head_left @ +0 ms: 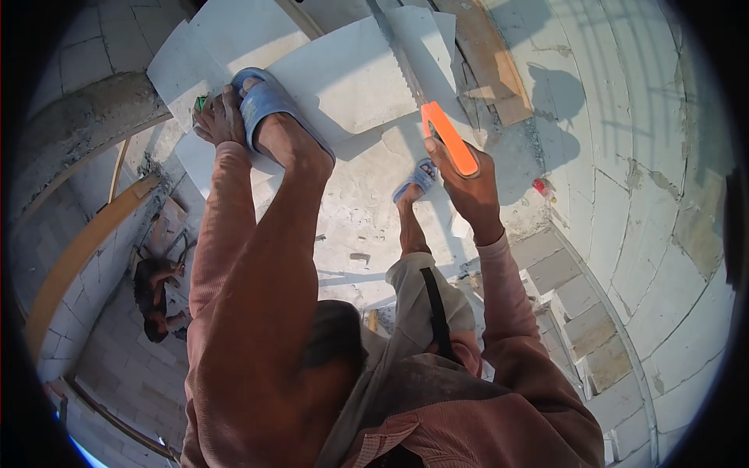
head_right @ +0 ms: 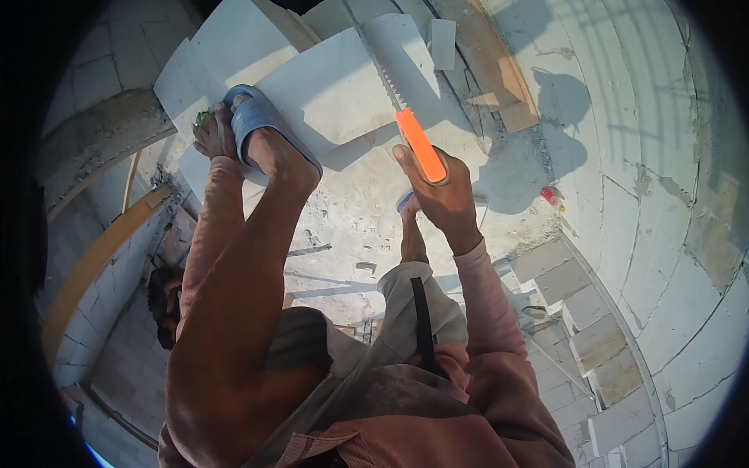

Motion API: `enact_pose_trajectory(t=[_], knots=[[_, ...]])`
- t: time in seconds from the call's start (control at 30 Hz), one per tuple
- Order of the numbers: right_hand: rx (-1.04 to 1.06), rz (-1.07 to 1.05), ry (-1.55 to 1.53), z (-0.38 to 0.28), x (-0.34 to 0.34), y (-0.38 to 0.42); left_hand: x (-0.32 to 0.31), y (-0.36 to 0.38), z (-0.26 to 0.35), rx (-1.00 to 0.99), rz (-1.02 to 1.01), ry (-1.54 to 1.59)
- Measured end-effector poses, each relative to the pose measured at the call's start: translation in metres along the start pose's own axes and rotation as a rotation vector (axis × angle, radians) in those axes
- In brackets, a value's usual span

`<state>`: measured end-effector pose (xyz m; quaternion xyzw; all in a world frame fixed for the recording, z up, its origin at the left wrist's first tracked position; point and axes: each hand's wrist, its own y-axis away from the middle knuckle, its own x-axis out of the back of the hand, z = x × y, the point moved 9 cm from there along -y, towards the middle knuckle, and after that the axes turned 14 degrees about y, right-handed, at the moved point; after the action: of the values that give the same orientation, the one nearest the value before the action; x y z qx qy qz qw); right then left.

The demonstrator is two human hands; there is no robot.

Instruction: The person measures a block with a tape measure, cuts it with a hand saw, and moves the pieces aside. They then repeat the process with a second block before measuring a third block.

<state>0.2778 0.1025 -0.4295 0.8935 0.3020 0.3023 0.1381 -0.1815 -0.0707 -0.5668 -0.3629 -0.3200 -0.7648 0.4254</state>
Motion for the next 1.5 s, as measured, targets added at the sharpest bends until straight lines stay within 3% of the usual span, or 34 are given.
enact_pose_trajectory(t=[0.1,0.17,0.27,0.37,0.43,0.47,0.53,0.57,0.67,0.77,0.83,0.93,1.0,1.07,1.13,1.2,1.3,1.43,1.5], knots=[[-0.190,0.006,0.142,0.035,0.021,0.087,-0.002,-0.002,-0.007,-0.022,0.017,0.002],[-0.157,0.041,0.206,0.034,0.032,0.130,-0.003,-0.008,-0.019,-0.067,0.045,-0.018],[-0.119,0.039,0.193,0.017,0.030,0.098,-0.004,-0.006,-0.010,-0.007,-0.001,-0.044],[-0.056,-0.020,-0.019,-0.008,0.008,0.004,-0.001,-0.002,-0.007,0.006,-0.009,-0.059],[0.037,0.026,0.072,-0.020,0.004,-0.025,-0.005,-0.004,-0.010,-0.006,0.005,-0.038],[0.050,0.055,0.054,-0.018,0.003,-0.019,-0.003,-0.005,-0.016,-0.009,0.014,-0.030],[0.067,0.106,0.022,-0.006,0.000,0.017,0.017,0.016,-0.002,-0.222,-0.013,0.084],[-0.027,0.084,0.115,0.009,0.005,0.042,0.024,0.021,0.011,-0.347,-0.012,0.152],[-0.216,0.017,0.232,0.034,0.038,0.135,0.044,0.060,-0.023,-0.381,0.126,-0.256],[-0.214,0.011,0.202,0.017,0.039,0.123,0.050,0.081,-0.037,-0.265,0.198,-0.362],[-0.260,-0.009,0.122,0.012,0.019,0.067,0.051,0.081,-0.031,-0.277,0.210,-0.347],[0.012,0.075,-0.022,0.001,-0.010,-0.011,0.051,0.082,-0.029,-0.267,0.214,-0.321],[0.048,0.100,-0.020,0.003,-0.017,-0.009,0.056,0.087,-0.037,-0.261,0.209,-0.320],[-0.100,0.035,0.033,0.029,-0.019,0.023,0.053,0.080,-0.038,-0.288,0.212,-0.302],[-0.187,0.038,0.154,0.068,-0.009,0.085,0.055,0.082,-0.034,-0.288,0.223,-0.307],[-0.134,0.018,0.295,0.087,0.002,0.145,0.052,0.082,-0.038,-0.281,0.214,-0.312],[-0.037,0.086,0.268,0.097,0.002,0.139,0.054,0.083,-0.031,-0.311,0.214,-0.298],[0.025,0.080,0.062,0.053,-0.012,0.026,0.054,0.082,-0.031,-0.321,0.217,-0.291],[-0.051,0.062,0.060,0.061,-0.020,0.030,0.053,0.084,-0.034,-0.317,0.211,-0.286]])
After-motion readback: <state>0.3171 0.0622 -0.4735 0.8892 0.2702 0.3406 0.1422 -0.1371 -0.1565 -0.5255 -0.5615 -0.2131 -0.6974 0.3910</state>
